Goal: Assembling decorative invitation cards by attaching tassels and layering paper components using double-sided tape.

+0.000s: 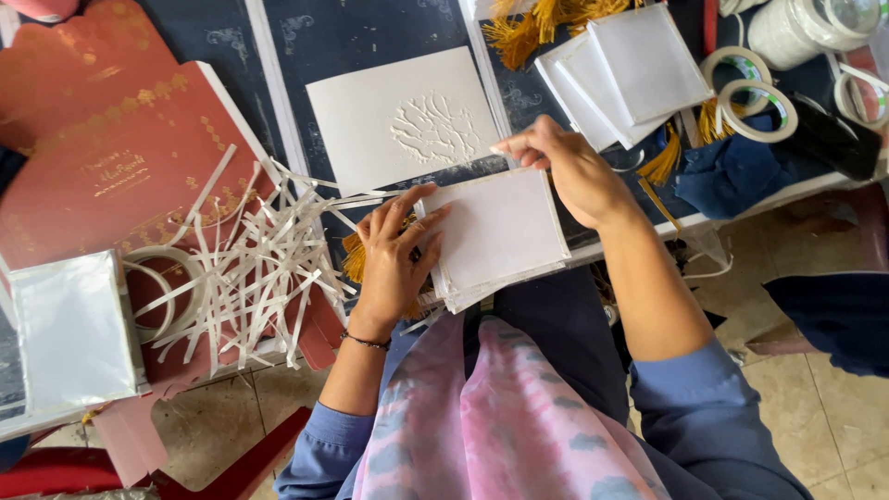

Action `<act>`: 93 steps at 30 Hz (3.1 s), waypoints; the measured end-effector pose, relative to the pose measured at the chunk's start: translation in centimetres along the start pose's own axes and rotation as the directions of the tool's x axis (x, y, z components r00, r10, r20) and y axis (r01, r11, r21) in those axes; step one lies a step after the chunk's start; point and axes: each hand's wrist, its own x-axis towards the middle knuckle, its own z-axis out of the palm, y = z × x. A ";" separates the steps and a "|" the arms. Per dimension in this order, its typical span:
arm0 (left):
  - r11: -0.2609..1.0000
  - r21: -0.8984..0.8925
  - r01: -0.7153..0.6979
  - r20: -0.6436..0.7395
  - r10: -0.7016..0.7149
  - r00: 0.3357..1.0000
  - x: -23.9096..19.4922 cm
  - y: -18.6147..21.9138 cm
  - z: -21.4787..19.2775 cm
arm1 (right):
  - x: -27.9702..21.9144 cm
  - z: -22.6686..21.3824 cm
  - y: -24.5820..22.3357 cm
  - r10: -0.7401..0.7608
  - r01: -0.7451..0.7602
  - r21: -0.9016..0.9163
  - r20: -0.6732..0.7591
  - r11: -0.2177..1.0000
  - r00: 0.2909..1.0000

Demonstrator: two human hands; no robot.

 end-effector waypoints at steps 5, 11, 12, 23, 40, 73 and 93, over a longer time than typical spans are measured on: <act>1.000 0.005 -0.017 0.025 0.017 1.000 0.0 -0.2 -0.1 | -8.3 -1.7 0.3 0.008 0.000 0.228 -0.033 0.974 0.999; 1.000 -0.014 0.006 0.030 -0.006 1.000 0.0 0.0 0.0 | -16.1 0.1 2.8 0.029 -0.021 0.042 -0.194 0.999 0.980; 1.000 -0.023 0.019 0.025 -0.018 1.000 -0.1 0.0 0.0 | -17.1 0.6 2.8 0.035 -0.050 -0.061 -0.229 0.997 0.973; 0.999 -0.022 0.029 0.017 -0.029 0.999 -0.2 0.1 0.2 | -17.7 4.0 4.8 -0.261 0.055 -0.606 -0.257 0.794 0.930; 0.999 -0.009 0.037 0.016 -0.037 0.999 -0.3 -0.1 0.4 | -18.0 5.6 6.3 -0.452 -0.053 -0.911 -0.253 0.410 0.855; 0.997 -0.015 0.073 -0.027 -0.073 0.997 0.2 0.4 -0.1 | -12.6 2.1 6.7 -0.179 0.103 -0.183 -0.472 0.978 0.863; 0.995 0.059 0.083 0.004 -0.083 0.997 -0.1 0.3 0.1 | -8.6 0.4 3.7 0.251 -0.182 0.609 -0.029 0.772 0.967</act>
